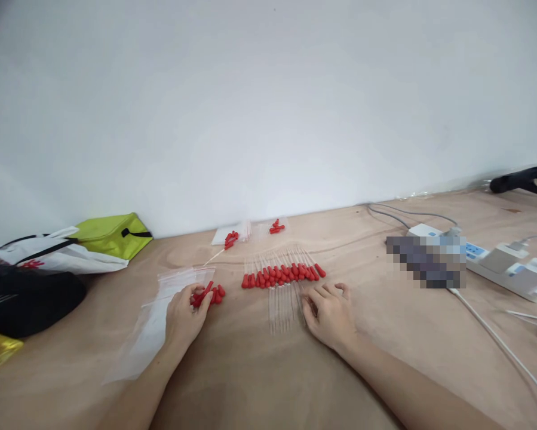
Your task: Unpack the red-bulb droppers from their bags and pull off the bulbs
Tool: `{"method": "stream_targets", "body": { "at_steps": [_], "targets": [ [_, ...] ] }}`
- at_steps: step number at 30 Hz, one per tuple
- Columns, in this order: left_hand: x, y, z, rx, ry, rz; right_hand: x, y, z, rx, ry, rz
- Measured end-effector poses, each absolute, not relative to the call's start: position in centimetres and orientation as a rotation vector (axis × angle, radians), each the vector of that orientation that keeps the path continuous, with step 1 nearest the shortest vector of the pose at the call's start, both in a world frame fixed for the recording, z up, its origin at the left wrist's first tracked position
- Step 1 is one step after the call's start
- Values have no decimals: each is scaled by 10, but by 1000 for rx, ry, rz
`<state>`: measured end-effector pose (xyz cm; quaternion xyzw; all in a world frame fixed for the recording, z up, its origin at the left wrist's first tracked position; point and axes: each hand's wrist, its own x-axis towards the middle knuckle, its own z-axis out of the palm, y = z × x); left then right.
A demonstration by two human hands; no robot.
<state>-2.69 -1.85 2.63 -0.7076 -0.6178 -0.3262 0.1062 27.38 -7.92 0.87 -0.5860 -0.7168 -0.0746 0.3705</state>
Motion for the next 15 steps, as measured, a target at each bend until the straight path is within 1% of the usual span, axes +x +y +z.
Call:
{"method": "stream_targets", "body": {
  "at_steps": [5, 9, 11, 13, 15],
  "targets": [
    [-23, -23, 28, -2052, -1853, -940, 274, -80, 10, -1487, -1929, -190],
    [-25, -15, 44, -1952, -1941, -895, 274, -80, 9, -1495, -1922, -157],
    [-27, 1, 57, -1932, -2038, -728, 274, -79, 8, -1492, -1886, -144],
    [-27, 28, 69, -1979, -2124, -390, 273, -77, 7, -1491, -1857, -131],
    [-25, 59, 77, -2021, -2147, -274, 274, -75, 6, -1505, -1841, -110]
  ]
}}
